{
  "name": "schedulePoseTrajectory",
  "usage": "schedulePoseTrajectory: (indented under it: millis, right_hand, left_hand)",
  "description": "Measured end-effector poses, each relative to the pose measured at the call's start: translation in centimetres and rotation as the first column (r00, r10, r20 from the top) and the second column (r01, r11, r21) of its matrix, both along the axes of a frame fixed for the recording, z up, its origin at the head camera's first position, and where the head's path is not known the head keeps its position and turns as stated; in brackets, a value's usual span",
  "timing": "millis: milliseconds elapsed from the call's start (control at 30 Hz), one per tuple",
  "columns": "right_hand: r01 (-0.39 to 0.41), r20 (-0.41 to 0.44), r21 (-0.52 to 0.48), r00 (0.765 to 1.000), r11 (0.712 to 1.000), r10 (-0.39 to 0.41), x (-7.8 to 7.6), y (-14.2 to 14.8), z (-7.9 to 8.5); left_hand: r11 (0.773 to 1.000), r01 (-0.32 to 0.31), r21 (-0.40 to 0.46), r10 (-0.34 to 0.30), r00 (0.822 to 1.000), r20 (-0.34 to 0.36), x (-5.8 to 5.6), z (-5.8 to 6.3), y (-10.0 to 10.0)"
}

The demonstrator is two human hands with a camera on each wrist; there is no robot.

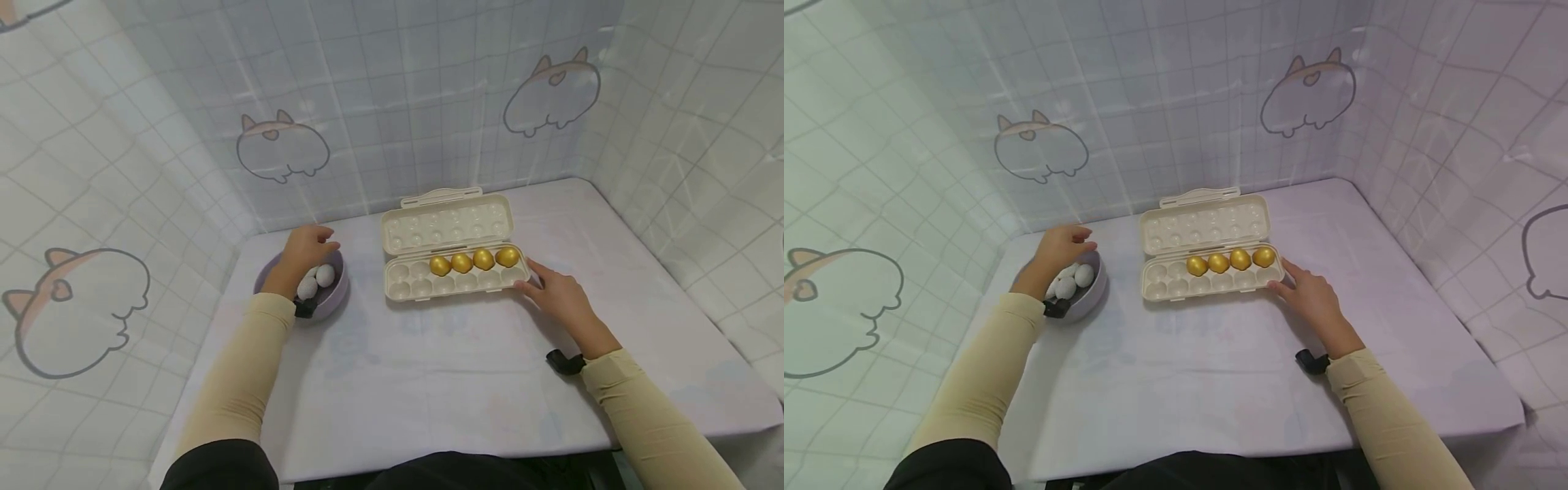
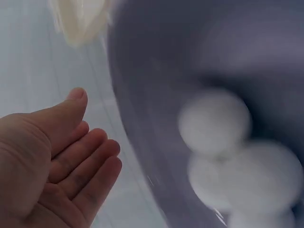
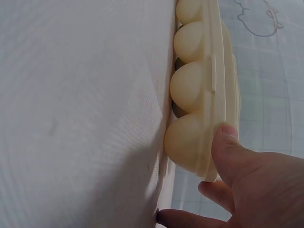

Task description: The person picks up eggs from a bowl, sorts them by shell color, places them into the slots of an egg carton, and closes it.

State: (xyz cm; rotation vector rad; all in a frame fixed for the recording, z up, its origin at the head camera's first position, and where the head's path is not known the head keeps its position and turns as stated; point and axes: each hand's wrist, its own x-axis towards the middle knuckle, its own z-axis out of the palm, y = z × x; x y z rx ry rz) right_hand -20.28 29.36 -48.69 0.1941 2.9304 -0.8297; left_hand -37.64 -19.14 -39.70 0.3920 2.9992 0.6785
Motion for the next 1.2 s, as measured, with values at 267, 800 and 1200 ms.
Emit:
schedulePoseTrajectory:
  millis: [267,800,1200]
  right_hand:
    - [-0.004,-0.013,-0.004,1.000,1.000,0.004,0.1,0.2,-0.2]
    - [-0.001,-0.025,0.000,1.000,1.000,0.001,-0.1,0.3,-0.5]
    - [-0.010,-0.032,-0.004,0.999,1.000,0.010,0.2,-0.1,0.0]
  left_hand:
    - [0.991,-0.010,-0.136,0.031,0.989,0.148,0.0,-0.8,-5.2]
    - [0.974,0.076,-0.214,-0.016,0.963,0.271,0.9,-1.2,-5.4]
    - [0.959,0.122,-0.256,-0.043,0.955,0.293,-0.1,-1.6,-5.3]
